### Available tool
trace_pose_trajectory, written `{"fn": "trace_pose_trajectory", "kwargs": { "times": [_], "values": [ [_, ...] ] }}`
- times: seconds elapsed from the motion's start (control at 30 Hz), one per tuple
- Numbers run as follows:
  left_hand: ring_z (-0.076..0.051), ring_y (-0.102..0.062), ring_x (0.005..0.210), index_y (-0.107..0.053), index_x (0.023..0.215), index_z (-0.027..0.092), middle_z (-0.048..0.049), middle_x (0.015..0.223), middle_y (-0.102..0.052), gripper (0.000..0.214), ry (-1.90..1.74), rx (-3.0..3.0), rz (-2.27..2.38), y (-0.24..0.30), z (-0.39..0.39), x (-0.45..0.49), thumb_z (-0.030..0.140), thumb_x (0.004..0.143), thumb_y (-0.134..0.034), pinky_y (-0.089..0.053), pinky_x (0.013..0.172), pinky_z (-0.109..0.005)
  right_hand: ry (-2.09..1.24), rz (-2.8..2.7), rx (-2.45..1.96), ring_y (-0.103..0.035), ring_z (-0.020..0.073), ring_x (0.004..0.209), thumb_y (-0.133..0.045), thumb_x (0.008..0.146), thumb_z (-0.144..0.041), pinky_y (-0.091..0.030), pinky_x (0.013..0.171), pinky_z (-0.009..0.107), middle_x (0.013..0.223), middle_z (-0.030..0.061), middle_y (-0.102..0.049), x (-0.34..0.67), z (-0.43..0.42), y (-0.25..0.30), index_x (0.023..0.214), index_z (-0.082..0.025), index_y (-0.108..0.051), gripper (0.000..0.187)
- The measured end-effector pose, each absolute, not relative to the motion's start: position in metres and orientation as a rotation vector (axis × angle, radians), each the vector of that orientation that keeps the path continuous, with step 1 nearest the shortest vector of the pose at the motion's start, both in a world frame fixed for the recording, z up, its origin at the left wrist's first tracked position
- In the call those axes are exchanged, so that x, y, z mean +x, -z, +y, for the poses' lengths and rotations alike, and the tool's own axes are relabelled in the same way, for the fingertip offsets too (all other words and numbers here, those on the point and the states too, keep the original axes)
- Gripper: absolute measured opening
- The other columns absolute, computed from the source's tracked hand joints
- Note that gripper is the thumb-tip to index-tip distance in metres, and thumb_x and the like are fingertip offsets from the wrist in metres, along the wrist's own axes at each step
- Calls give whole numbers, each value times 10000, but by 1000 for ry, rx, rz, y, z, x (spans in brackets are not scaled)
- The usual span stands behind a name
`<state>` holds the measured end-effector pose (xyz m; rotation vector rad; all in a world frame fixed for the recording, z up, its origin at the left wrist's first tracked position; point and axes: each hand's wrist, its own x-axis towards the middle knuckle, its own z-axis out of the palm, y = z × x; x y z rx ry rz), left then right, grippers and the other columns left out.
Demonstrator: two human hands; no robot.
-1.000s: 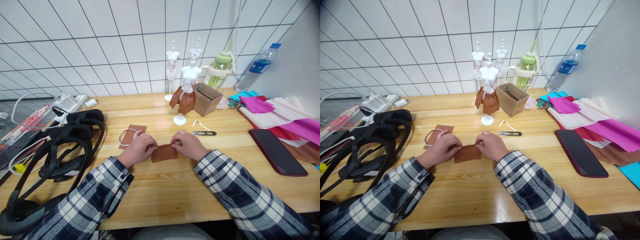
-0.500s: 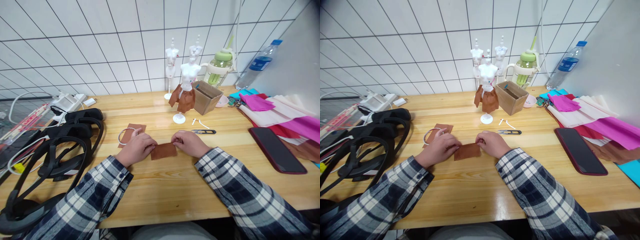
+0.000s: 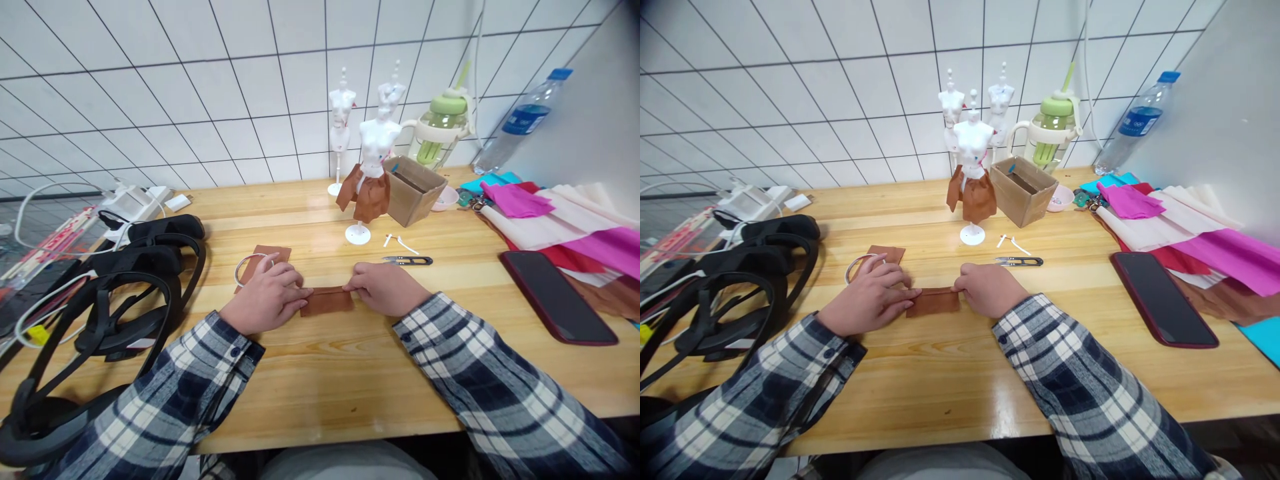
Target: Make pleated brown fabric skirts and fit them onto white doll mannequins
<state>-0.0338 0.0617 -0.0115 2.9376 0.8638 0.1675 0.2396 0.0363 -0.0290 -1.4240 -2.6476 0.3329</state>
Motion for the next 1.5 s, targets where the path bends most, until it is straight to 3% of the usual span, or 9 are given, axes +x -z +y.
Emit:
{"fn": "trace_pose_trajectory", "kwargs": {
  "times": [0.23, 0.43, 0.57, 0.67, 0.8, 1.03, 1.2, 1.37, 1.5],
  "values": [
    [-229, -549, 1051, -741, 982, 329, -22, 1049, -665, 211, -227, 2840, 933, 20, 67, -39, 394, 891, -561, -212, 1091, -539, -571, -2451, -1364, -640, 156, 842, -525, 837, -106, -438, 734, 262, 899, 16, -692, 254, 45, 37, 1005, -293, -760, 344],
    [-213, -600, 1032, -679, 1098, 271, -33, 1081, -686, 292, -478, 2626, 1121, 24, 68, -40, 424, 887, -548, -191, 1106, -516, -490, -2285, -1330, -632, 175, 931, -479, 891, -159, -466, 820, 303, 1032, 48, -712, 254, 50, 45, 1226, -247, -653, 388],
    [-222, -605, 998, -686, 1048, 219, -56, 1037, -707, 315, -623, 2533, 1419, 11, 74, -56, 427, 894, -506, -347, 1011, -414, -483, -2172, -1396, -651, 172, 902, -505, 878, -171, -479, 836, 309, 1057, 39, -725, 252, 52, 50, 1121, -227, -700, 317],
    [-220, -609, 918, -703, 895, 224, -41, 959, -714, 295, -327, 2559, 1510, 1, 78, -74, 447, 866, -512, -388, 910, -373, -467, -2117, -1427, -658, 167, 845, -521, 870, -177, -488, 809, 305, 1036, 32, -733, 253, 54, 52, 1086, -227, -711, 292],
    [-227, -616, 903, -667, 808, 254, 14, 882, -715, 268, 12, 2559, 1574, -2, 80, -88, 494, 825, -549, -228, 1022, -491, -486, -2146, -1409, -659, 167, 837, -525, 862, -164, -493, 794, 309, 1029, 20, -734, 252, 53, 52, 1047, -238, -721, 279],
    [-202, -623, 796, -591, 833, 243, 18, 786, -686, 152, 95, 2621, 1603, -3, 77, -83, 356, 816, -491, -326, 918, -408, -516, -2177, -1425, -671, 184, 907, -519, 862, -165, -497, 815, 328, 1034, 9, -739, 251, 52, 51, 1023, -246, -723, 272],
    [-280, -632, 893, -591, 804, 230, -41, 830, -697, 128, 140, 2701, 1784, -1, 74, -78, 314, 750, -512, -324, 929, -465, -523, -2213, -1421, -670, 193, 944, -514, 865, -171, -497, 837, 339, 1045, 1, -739, 251, 52, 52, 1014, -250, -722, 268],
    [-286, -651, 820, -564, 820, 217, -68, 809, -695, 160, 56, 2651, 1867, 7, 77, -77, 333, 825, -453, -403, 751, -375, -519, -2216, -1414, -670, 192, 943, -518, 864, -170, -499, 838, 338, 1035, 1, -738, 251, 52, 53, 1005, -251, -719, 258],
    [-237, -648, 698, -516, 943, 209, -46, 776, -685, 213, -353, 2377, 1962, 10, 78, -73, 393, 899, -417, -410, 628, -312, -486, -2220, -1407, -667, 194, 945, -517, 866, -154, -497, 838, 343, 1038, 10, -734, 250, 52, 51, 1002, -247, -712, 255]
  ]
}}
